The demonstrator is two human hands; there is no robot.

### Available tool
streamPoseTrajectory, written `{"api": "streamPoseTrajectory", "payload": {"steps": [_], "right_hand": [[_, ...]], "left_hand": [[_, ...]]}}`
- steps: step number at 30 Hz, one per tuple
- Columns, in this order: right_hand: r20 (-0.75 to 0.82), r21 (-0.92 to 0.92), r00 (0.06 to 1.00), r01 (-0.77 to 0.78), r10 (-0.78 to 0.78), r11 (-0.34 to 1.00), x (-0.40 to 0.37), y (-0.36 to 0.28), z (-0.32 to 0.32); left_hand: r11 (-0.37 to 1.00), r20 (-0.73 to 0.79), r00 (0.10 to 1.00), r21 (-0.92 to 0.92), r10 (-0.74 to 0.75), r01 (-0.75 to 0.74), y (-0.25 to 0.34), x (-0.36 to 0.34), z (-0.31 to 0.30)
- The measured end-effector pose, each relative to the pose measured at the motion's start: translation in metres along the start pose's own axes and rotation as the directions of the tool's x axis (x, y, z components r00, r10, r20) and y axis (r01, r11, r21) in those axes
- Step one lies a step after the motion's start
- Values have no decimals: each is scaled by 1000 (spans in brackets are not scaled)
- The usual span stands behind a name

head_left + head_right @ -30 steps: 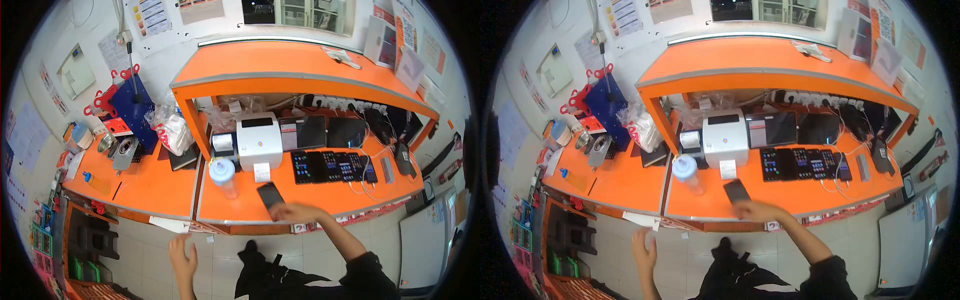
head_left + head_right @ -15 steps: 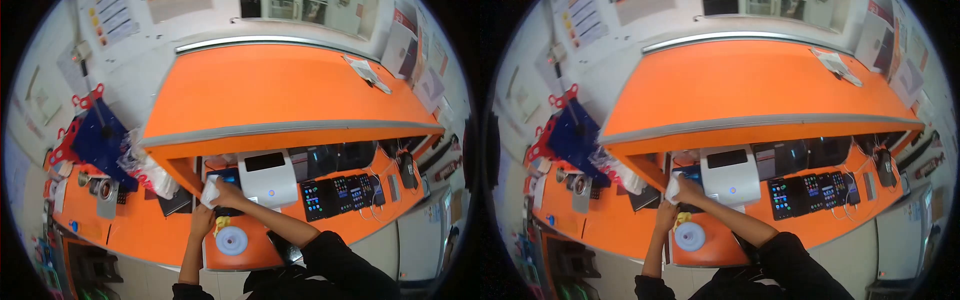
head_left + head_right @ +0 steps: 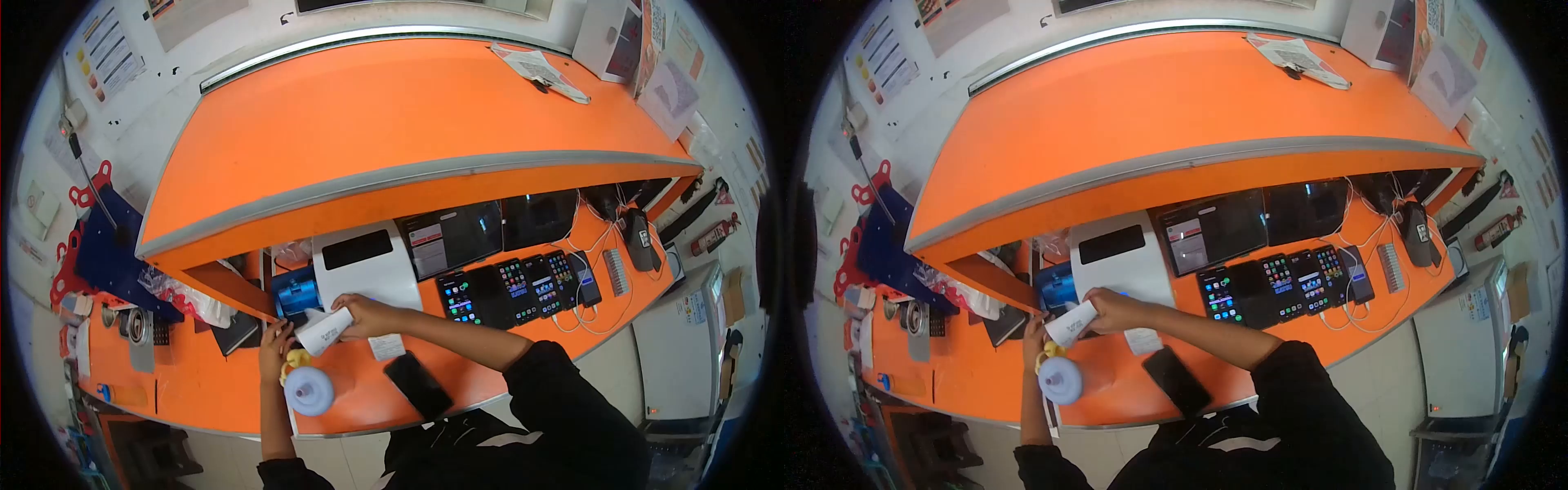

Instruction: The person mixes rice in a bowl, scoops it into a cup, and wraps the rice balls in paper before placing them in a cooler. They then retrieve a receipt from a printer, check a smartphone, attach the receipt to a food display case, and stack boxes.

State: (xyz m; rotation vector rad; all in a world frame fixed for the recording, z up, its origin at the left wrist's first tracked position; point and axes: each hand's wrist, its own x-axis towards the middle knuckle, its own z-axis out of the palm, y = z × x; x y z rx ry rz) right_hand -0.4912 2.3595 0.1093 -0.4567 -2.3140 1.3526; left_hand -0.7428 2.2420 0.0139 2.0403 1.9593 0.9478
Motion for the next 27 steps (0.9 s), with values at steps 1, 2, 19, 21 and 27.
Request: {"api": "streamPoseTrajectory", "payload": {"steps": [1,2,19,21,27], "right_hand": [[-3,-15,1000,3,-3,1000,-14,-10,-4],[-10,-27,1000,6,-6,1000,-29,-18,-8],[-85,861,878,-174,472,478,-212,-37,1],[-124,841,869,-165,479,515,-210,-19,-3],[-165,753,867,-198,471,628,-207,2,-18]], "left_hand": [[1000,18,999,-8,-30,30,5,2,-4],[999,69,997,37,-24,22,12,6,-13],[518,369,773,-584,-517,625,337,-114,75],[374,320,757,-720,-569,585,343,-108,76],[467,268,826,-720,-496,514,351,-111,76]]}}
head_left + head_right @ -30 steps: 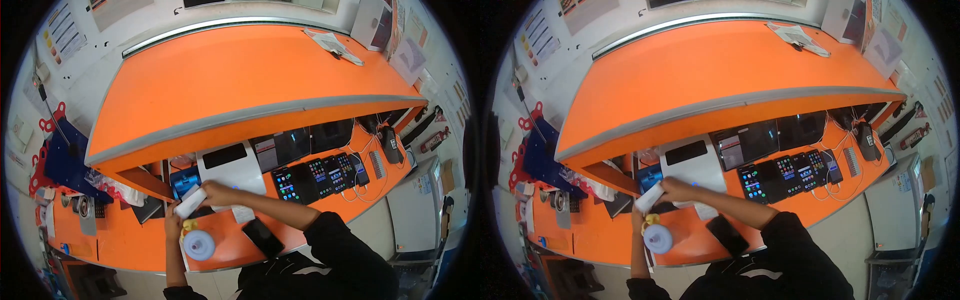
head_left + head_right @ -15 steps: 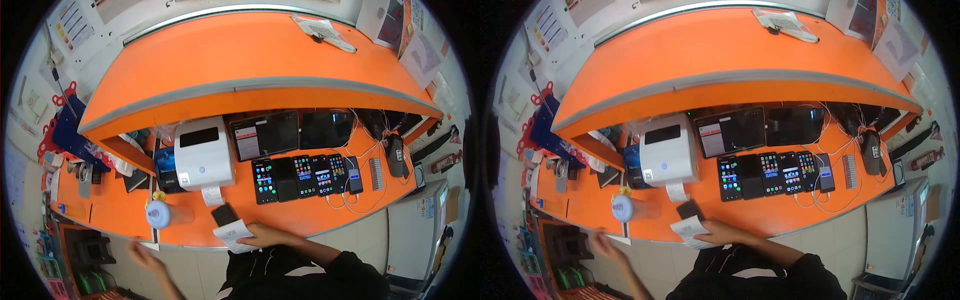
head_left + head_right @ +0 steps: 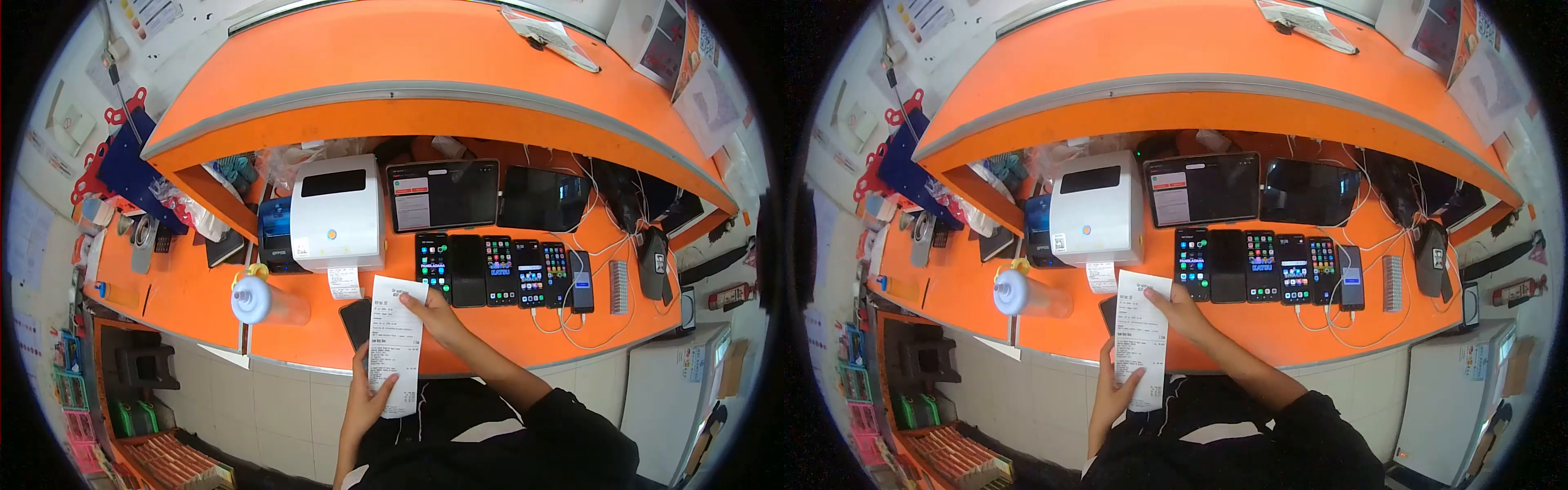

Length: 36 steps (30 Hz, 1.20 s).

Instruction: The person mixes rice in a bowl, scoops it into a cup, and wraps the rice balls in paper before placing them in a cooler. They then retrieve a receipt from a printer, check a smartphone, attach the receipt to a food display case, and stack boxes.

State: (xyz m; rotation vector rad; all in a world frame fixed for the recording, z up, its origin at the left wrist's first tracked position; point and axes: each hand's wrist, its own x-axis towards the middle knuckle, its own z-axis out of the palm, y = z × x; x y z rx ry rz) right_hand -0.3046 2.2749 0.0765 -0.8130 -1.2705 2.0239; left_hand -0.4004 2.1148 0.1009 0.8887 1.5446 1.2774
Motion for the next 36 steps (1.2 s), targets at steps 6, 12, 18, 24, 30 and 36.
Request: {"api": "streamPoseTrajectory", "payload": {"steps": [6,12,18,24,30,36], "right_hand": [[-44,35,999,-6,8,999,2,8,-4],[-54,80,998,-35,39,996,2,1,-10],[-43,77,999,-12,16,997,3,-7,-9],[4,25,1000,11,-11,1000,0,-22,-5],[43,16,999,12,-13,1000,2,-26,-2],[155,-159,988,9,16,987,14,-21,-10]], "left_hand": [[992,108,989,-86,99,-90,0,2,4],[971,206,963,130,171,-200,4,5,0],[977,30,980,-96,194,-191,-1,-1,14],[957,1,976,-196,217,-212,-1,-5,21],[971,12,971,-37,238,-237,-1,-8,16],[975,-14,975,11,223,-222,-8,-8,15]]}}
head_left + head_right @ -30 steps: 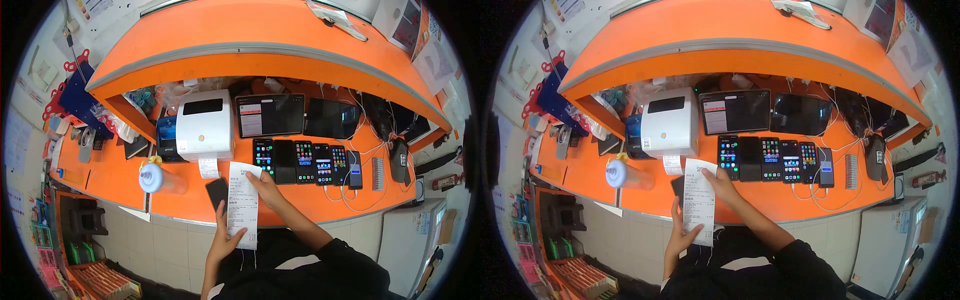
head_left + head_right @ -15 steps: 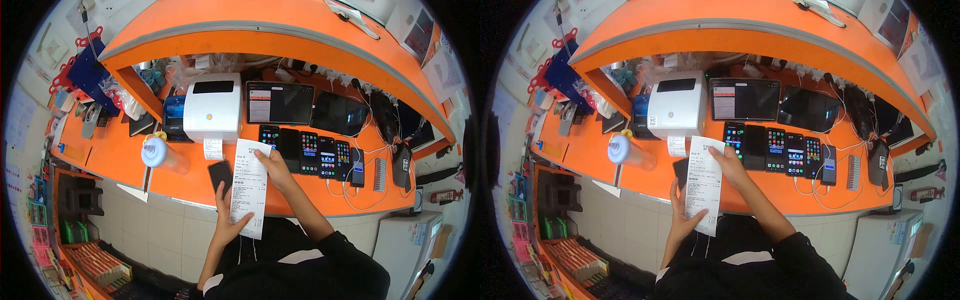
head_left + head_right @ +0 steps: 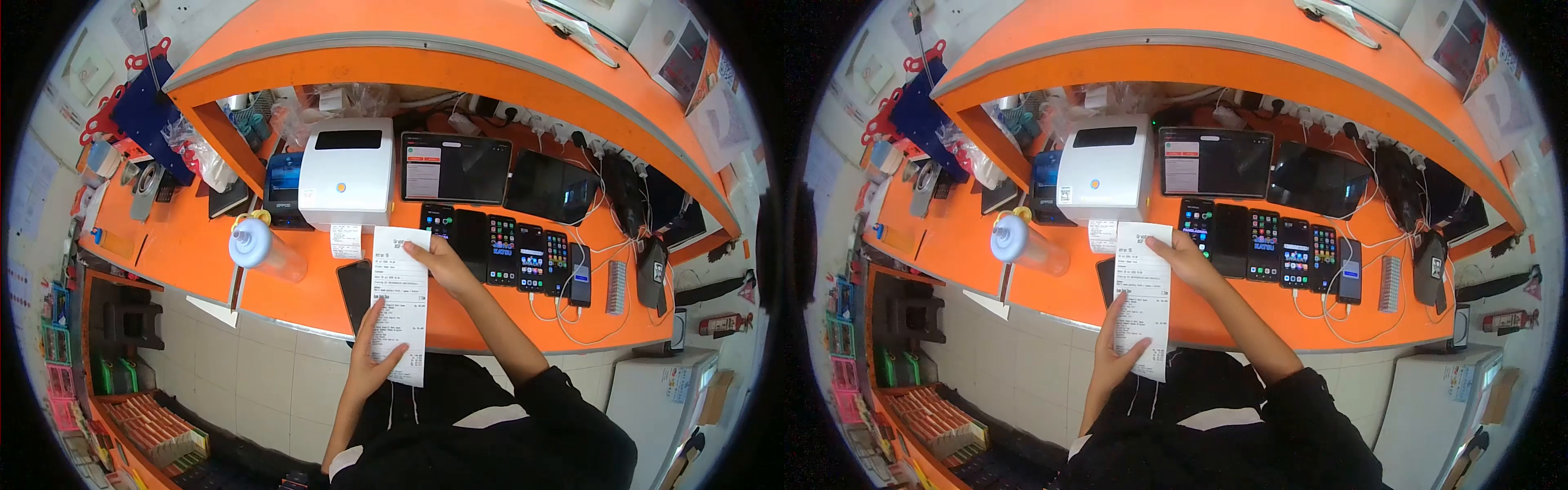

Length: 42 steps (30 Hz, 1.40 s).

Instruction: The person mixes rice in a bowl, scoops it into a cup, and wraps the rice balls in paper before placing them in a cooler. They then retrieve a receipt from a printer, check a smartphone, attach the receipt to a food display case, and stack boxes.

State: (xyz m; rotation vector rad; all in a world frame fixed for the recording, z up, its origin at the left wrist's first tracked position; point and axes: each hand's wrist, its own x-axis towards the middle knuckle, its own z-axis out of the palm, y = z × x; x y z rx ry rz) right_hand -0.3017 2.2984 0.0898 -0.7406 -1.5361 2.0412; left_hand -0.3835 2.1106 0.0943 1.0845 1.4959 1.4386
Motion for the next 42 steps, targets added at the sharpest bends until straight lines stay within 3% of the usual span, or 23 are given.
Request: {"api": "streamPoseTrajectory", "payload": {"steps": [1,3,4,5,6,7,8,11,13,17,26,30,32,38,42], "right_hand": [[-1,-3,1000,4,-4,1000,5,1,-6],[8,-207,997,71,-70,976,20,3,-26],[-103,-506,969,142,-223,851,35,23,-48],[-174,-646,937,123,-302,753,45,25,-64],[-106,-856,837,197,-536,477,55,31,-86],[-190,-955,740,14,-646,298,60,36,-99],[-181,-983,723,-102,-667,155,60,36,-112],[-258,-964,706,-232,-659,128,58,40,-135],[-241,-954,770,-299,-590,0,58,42,-145],[-269,-947,802,-322,-533,-7,62,41,-156],[-337,-927,740,-370,-582,67,71,30,-153],[-229,-969,790,-244,-568,51,63,39,-118],[-93,-994,880,-110,-466,-9,61,50,-109],[-135,-991,881,-126,-454,50,69,66,-99],[-140,-990,884,-122,-446,68,71,68,-97]], "left_hand": [[1000,-14,1000,-10,-4,4,-4,-1,-1],[998,-43,999,-54,-15,12,-8,-3,-4],[995,-74,997,-96,-33,25,-9,-5,-6],[989,-81,995,-138,-66,55,-8,-6,-8],[989,-84,994,-138,-63,51,-9,-8,-11],[991,-102,993,-126,-67,53,-11,-9,-12],[992,-118,991,-113,-68,55,-12,-10,-14],[992,-169,983,-119,-65,45,-15,-11,-18],[985,-191,978,-164,-83,52,-10,-11,-17],[977,-232,967,-203,-105,58,-12,-9,-17],[985,-294,951,-166,-98,50,-20,-4,-17],[985,-274,956,-158,-105,63,-19,-1,-14],[984,-268,958,-172,-100,55,-20,0,-13],[999,-253,967,-50,-31,19,-7,5,-9],[993,-266,962,-115,-67,37,-14,3,-8]]}}
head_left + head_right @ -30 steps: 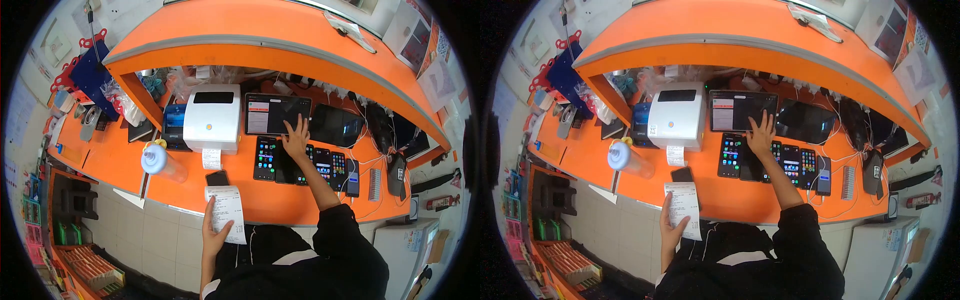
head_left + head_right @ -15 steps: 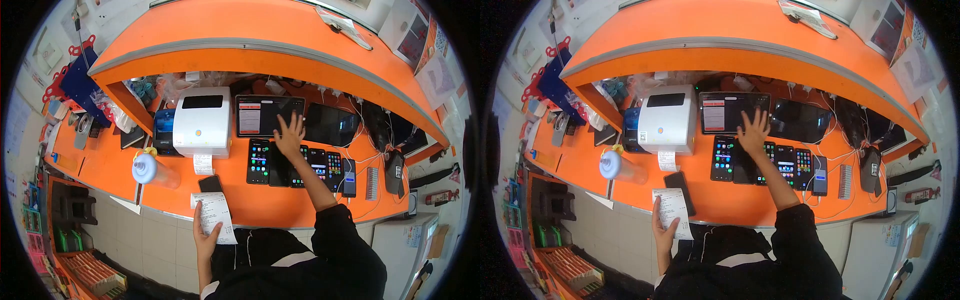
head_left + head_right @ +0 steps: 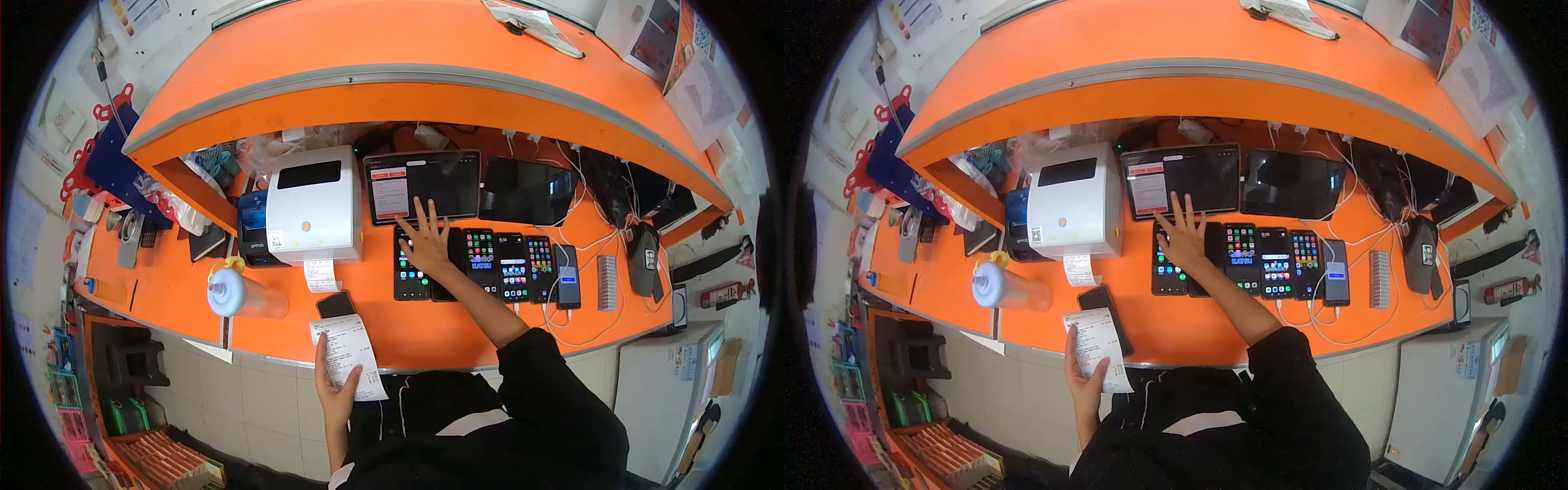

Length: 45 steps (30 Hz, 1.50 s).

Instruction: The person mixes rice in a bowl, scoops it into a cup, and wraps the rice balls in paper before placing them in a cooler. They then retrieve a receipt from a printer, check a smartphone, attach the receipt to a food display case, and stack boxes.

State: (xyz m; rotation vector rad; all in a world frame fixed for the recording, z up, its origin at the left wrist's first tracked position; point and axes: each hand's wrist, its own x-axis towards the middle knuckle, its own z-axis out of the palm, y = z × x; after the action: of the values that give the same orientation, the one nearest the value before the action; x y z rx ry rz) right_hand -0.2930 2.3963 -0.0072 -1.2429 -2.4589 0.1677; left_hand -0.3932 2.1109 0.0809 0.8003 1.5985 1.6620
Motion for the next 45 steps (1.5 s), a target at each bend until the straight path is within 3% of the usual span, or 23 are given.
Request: {"api": "streamPoseTrajectory", "payload": {"steps": [6,11,13,15,16,17,18,20,23,26,27,28,30,31,34,36,38,40,41,42,45], "right_hand": [[48,-65,998,-34,37,997,4,0,7],[-16,75,997,-69,71,995,-23,-38,-23],[247,317,969,-75,-6,946,-51,-49,-29],[475,703,873,-301,-111,644,-89,-68,-21],[510,814,844,-412,-166,409,-105,-92,-38],[532,847,816,-511,-226,146,-118,-123,-62],[539,842,806,-516,-245,156,-128,-146,-76],[481,835,820,-536,-311,-124,-142,-189,-94],[383,903,843,-428,-379,-39,-144,-250,-91],[422,833,706,-550,-569,-64,-144,-315,-68],[382,877,729,-479,-568,-24,-148,-343,-62],[398,853,699,-520,-594,-41,-152,-375,-63],[437,837,639,-547,-633,25,-175,-440,-42],[399,843,608,-538,-686,13,-188,-478,-39],[363,860,580,-509,-729,23,-240,-583,-25],[338,862,544,-506,-768,22,-266,-640,-24],[326,866,533,-500,-781,21,-292,-694,-20],[338,892,349,-415,-874,179,-312,-737,-5],[349,869,257,-449,-901,209,-323,-757,5],[349,871,248,-441,-904,216,-332,-774,14],[314,849,79,-470,-946,243,-367,-851,43]], "left_hand": [[997,-11,999,-63,-44,43,5,-2,-2],[994,-43,998,100,54,-50,3,-8,-16],[992,-36,997,112,63,-58,8,-12,-23],[997,-75,996,72,37,-31,16,-17,-30],[999,-74,997,31,18,-16,18,-21,-34],[999,-94,995,33,44,-41,15,-25,-40],[999,-118,992,29,42,-39,16,-29,-47],[997,-129,988,17,79,-77,21,-38,-64],[989,-163,986,-141,22,-46,37,-61,-99],[983,-263,963,-158,53,-97,36,-98,-153],[983,-297,950,-125,93,-135,36,-114,-174],[980,-341,934,-126,106,-157,35,-130,-196],[972,-447,875,218,183,-91,28,-171,-248],[968,-476,866,250,153,-33,24,-193,-276],[961,-602,794,261,90,90,36,-256,-356],[982,-665,741,58,-98,181,39,-290,-390],[983,-734,675,61,-75,176,36,-323,-424],[985,-811,585,88,-17,151,29,-352,-457],[979,-820,570,72,-50,189,24,-365,-474],[981,-825,563,65,-49,180,17,-373,-487],[982,-890,452,27,-62,188,0,-399,-545]]}}
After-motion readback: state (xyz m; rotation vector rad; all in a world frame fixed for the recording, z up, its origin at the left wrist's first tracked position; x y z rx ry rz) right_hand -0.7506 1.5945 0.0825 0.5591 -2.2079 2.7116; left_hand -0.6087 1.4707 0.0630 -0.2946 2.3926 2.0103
